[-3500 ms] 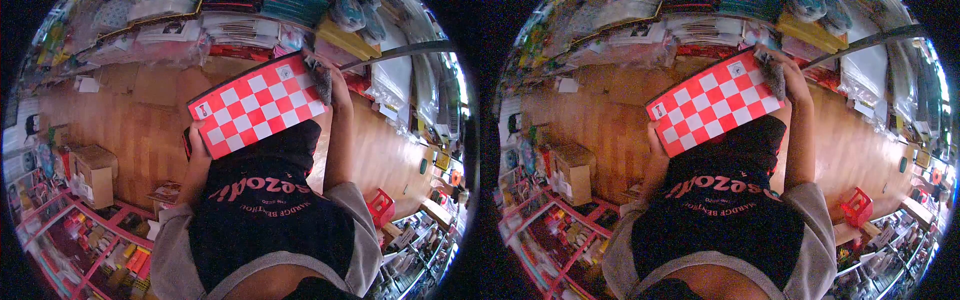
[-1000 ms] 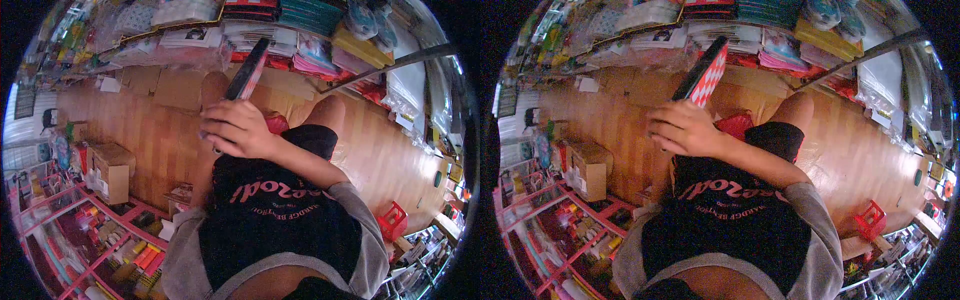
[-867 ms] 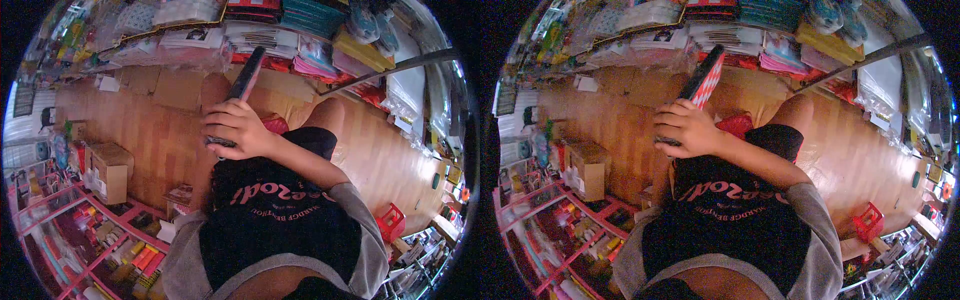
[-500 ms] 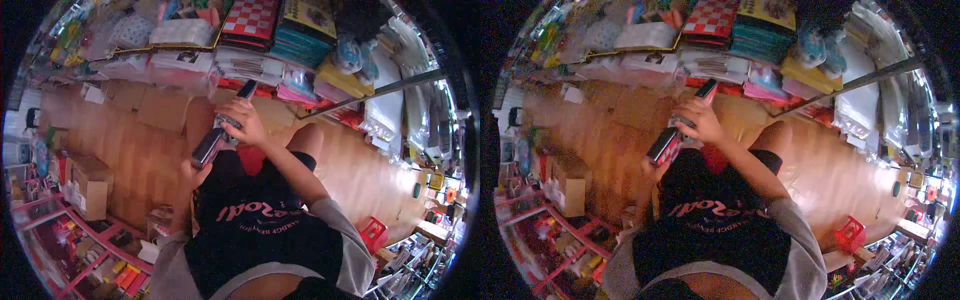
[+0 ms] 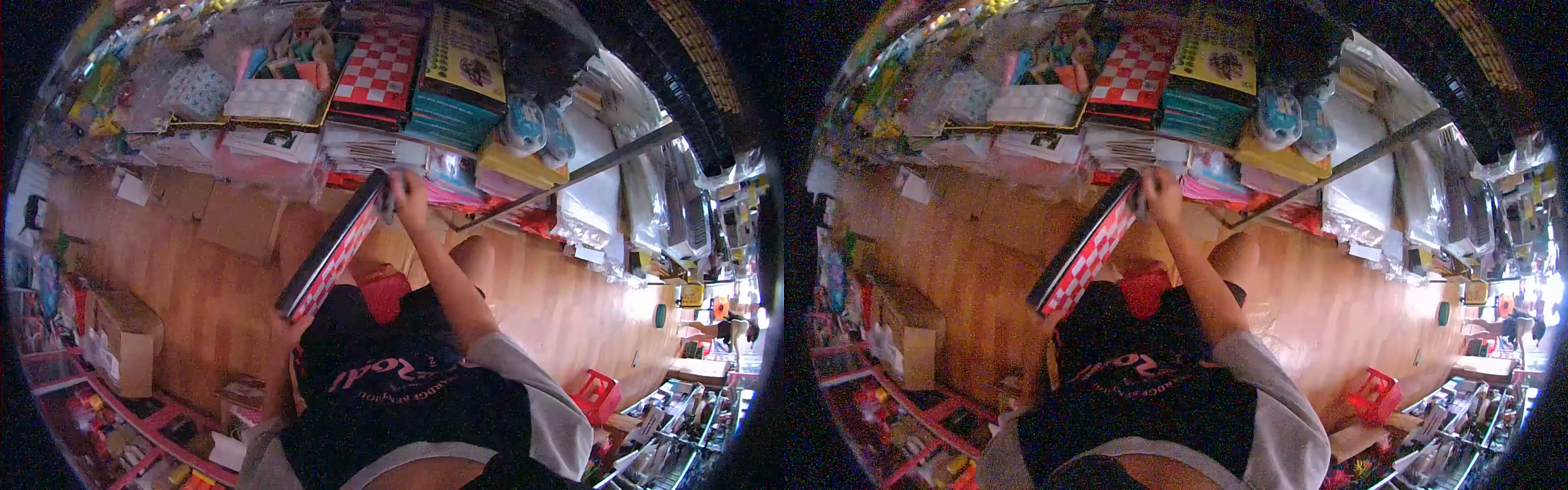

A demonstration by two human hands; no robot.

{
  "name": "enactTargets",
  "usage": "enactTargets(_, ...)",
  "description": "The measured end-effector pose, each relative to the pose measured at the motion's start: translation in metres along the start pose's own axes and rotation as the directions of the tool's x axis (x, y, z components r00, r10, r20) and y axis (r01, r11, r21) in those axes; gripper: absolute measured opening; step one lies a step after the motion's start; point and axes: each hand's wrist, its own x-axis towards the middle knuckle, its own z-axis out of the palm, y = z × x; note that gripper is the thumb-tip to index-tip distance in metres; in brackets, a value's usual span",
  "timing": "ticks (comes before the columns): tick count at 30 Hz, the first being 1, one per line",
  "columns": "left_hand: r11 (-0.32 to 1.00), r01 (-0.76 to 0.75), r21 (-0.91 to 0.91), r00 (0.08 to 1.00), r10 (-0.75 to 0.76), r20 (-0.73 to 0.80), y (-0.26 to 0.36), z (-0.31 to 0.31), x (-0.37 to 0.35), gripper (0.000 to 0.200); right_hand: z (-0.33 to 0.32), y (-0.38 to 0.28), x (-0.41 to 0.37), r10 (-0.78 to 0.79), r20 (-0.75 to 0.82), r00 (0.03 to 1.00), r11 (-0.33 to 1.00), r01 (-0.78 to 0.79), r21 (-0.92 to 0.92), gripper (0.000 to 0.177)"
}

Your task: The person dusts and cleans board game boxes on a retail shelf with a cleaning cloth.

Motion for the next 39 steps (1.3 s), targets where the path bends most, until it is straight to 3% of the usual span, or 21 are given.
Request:
enactTargets(1,0.999,0.053,0.011,0.999,-0.053,0.003,0.001,-0.004,-0.003,0.044,-0.005,0.006,-0.007,0.355,-0.025,0.934,0.928,-0.35,0.128,0.029)
enactTargets(3,0.987,0.156,0.039,0.988,-0.157,0.005,0.0,-0.019,-0.008,0.047,-0.002,0.059,-0.035,0.44,-0.174,0.881,0.892,-0.406,0.199,0.03)
enactTargets(4,0.988,0.15,0.039,0.989,-0.15,0.0,-0.02,-0.036,-0.004,0.047,-0.005,0.078,-0.051,0.498,-0.147,0.854,0.857,-0.46,0.232,0.031)
enactTargets(5,0.925,0.304,-0.226,0.951,-0.31,0.009,-0.055,-0.056,0.008,0.049,-0.007,0.095,-0.069,0.555,-0.118,0.823,0.817,-0.514,0.261,0.032)
enactTargets(6,0.771,0.429,-0.47,0.889,-0.454,0.065,-0.075,-0.066,0.014,0.052,-0.01,0.096,-0.084,0.694,-0.081,0.716,0.699,-0.641,0.317,0.034)
enactTargets(7,0.772,0.428,-0.47,0.889,-0.453,0.066,-0.058,-0.058,0.011,0.052,-0.014,0.097,-0.098,0.809,-0.037,0.586,0.557,-0.746,0.365,0.036)
enactTargets(8,0.749,0.296,-0.592,0.945,-0.319,0.069,-0.024,-0.042,0.005,0.051,-0.019,0.102,-0.109,0.808,-0.039,0.588,0.559,-0.744,0.365,0.036)
enactTargets(9,0.694,0.165,-0.701,0.982,-0.182,0.051,-0.005,-0.034,0.001,0.051,-0.025,0.109,-0.121,0.855,0.204,0.477,0.265,-0.741,0.617,0.038)
enactTargets(10,0.71,0.104,-0.696,0.985,-0.169,-0.025,-0.01,-0.034,0.001,0.054,-0.026,0.119,-0.127,0.794,0.457,0.4,-0.095,-0.662,0.744,0.041)
enactTargets(11,0.715,0.108,-0.691,0.986,-0.168,-0.02,-0.013,-0.034,0.002,0.054,-0.023,0.13,-0.127,0.796,0.455,0.4,-0.099,-0.655,0.749,0.041)
enactTargets(13,0.591,0.046,-0.805,0.986,-0.157,-0.059,-0.006,-0.021,-0.001,0.059,-0.019,0.142,-0.121,0.848,0.339,0.408,0.088,-0.738,0.669,0.042)
enactTargets(14,0.595,0.047,-0.802,0.987,-0.152,-0.055,0.002,-0.012,-0.003,0.059,-0.023,0.138,-0.122,0.766,0.384,0.515,0.15,-0.724,0.673,0.042)
enactTargets(15,0.571,0.013,-0.821,0.996,-0.08,-0.041,0.024,0.004,-0.004,0.062,-0.02,0.146,-0.129,0.764,0.383,0.519,0.149,-0.721,0.677,0.042)
enactTargets(18,0.522,-0.049,-0.852,0.998,0.057,-0.023,0.047,0.027,0.018,0.065,-0.012,0.168,-0.136,0.764,0.429,0.481,0.016,-0.68,0.733,0.042)
enactTargets(21,0.481,-0.065,-0.874,0.993,0.119,-0.009,0.1,0.058,0.041,0.066,-0.03,0.118,-0.117,0.73,0.479,0.488,0.059,-0.743,0.667,0.042)
enactTargets(23,0.501,-0.107,-0.859,0.986,0.168,-0.025,0.125,0.074,0.064,0.064,-0.038,0.084,-0.104,0.818,0.362,0.446,0.239,-0.837,0.492,0.04)
enactTargets(25,0.544,-0.143,-0.827,0.975,0.223,-0.022,0.167,0.099,0.069,0.061,-0.035,0.078,-0.103,0.867,0.304,0.394,0.232,-0.861,0.452,0.039)
enactTargets(27,0.496,-0.134,-0.858,0.96,0.281,0.012,0.19,0.119,0.08,0.059,-0.031,0.092,-0.106,0.91,0.24,0.339,0.218,-0.882,0.417,0.039)
enactTargets(29,0.425,-0.072,-0.902,0.957,0.283,0.057,0.198,0.129,0.093,0.056,-0.016,0.137,-0.121,0.881,0.14,0.452,0.343,-0.814,0.468,0.039)
enactTargets(32,0.392,-0.017,-0.92,0.919,0.368,0.14,0.221,0.148,0.099,0.05,-0.033,0.109,-0.116,0.839,0.101,0.535,0.446,-0.781,0.438,0.039)
enactTargets(39,0.354,0.073,-0.932,0.922,0.333,0.198,0.24,0.189,0.113,0.047,-0.041,0.09,-0.106,0.834,0.104,0.542,0.376,-0.696,0.612,0.034)
